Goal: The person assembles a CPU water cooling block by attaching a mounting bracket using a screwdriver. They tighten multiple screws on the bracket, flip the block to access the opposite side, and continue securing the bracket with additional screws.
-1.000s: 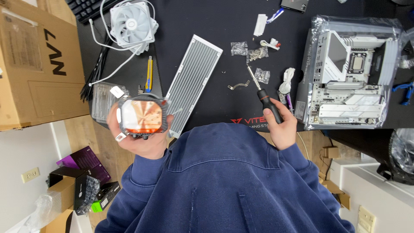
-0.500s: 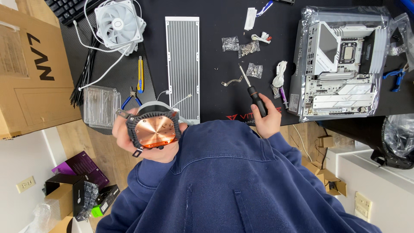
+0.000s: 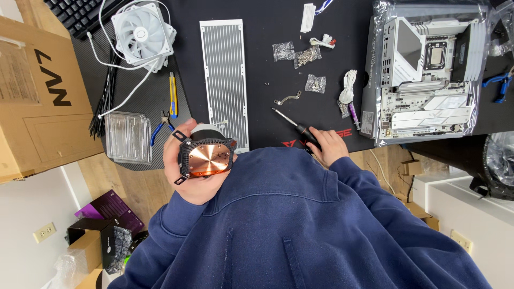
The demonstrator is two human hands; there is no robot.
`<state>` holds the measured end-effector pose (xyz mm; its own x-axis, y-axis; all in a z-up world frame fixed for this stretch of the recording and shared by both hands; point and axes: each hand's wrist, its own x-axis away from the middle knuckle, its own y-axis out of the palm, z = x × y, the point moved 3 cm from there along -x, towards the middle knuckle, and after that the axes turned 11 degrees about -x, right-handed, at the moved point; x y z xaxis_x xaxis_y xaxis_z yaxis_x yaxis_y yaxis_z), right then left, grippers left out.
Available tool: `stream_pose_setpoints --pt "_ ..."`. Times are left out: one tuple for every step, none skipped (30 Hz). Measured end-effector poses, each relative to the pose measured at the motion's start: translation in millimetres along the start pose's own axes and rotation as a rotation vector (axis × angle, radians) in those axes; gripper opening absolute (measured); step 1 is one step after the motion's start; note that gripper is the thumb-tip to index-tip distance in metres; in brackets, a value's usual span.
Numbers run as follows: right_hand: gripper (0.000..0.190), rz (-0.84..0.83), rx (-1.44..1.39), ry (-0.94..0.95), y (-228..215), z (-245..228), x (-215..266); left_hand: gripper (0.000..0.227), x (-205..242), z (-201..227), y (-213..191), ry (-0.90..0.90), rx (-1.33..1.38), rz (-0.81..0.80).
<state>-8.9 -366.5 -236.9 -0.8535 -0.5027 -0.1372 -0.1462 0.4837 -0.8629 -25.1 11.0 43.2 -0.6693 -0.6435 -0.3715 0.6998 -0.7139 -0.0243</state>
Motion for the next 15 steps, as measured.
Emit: stream_pose_setpoints --pt "0.052 -0.025 -0.010 0.000 5 1 0 0.084 0 0 0 0.001 -0.032 -0.005" --pt "0.052 -0.050 -0.019 0.000 10 2 1 0.085 0 -1 0 0.003 -0.063 -0.009" --pt "0.052 -0.054 -0.021 0.002 11 1 0 0.085 1 -1 0 0.000 -0.066 -0.010" --pt "0.052 -0.059 -0.025 0.017 12 1 0 0.087 1 -1 0 0.001 -0.099 -0.013" --pt "0.051 -0.062 -0.028 0.031 14 1 -2 0.088 1 -1 -1 0.003 -0.132 -0.016" --pt "0.051 -0.064 -0.031 0.031 14 1 -2 0.088 1 -1 -1 0.002 -0.134 -0.017" --pt "0.051 -0.069 0.008 0.045 14 2 -2 0.090 0 -1 -1 0.006 -0.167 -0.020" --pt "0.050 -0.075 0.047 0.059 14 4 -3 0.092 -1 0 -1 0.009 -0.200 -0.023" --pt "0.050 -0.075 0.046 0.060 14 4 -5 0.092 -1 0 -1 0.009 -0.201 -0.023" --pt "0.048 -0.091 0.012 0.065 13 4 -7 0.093 -2 0 0 0.012 -0.231 -0.027" --pt "0.046 -0.108 -0.021 0.069 12 5 -10 0.095 -2 1 1 0.015 -0.261 -0.029" --pt "0.046 -0.109 -0.020 0.068 1 1 -21 0.095 -3 1 2 0.014 -0.261 -0.028" --pt "0.047 -0.118 -0.025 0.058 -9 -3 -34 0.097 -4 1 3 0.019 -0.294 -0.028" --pt "0.048 -0.127 -0.029 0.049 -18 -8 -47 0.098 -4 1 3 0.024 -0.326 -0.027" --pt "0.048 -0.132 -0.034 0.051 -14 -8 -64 0.098 -5 9 7 0.020 -0.332 -0.029"
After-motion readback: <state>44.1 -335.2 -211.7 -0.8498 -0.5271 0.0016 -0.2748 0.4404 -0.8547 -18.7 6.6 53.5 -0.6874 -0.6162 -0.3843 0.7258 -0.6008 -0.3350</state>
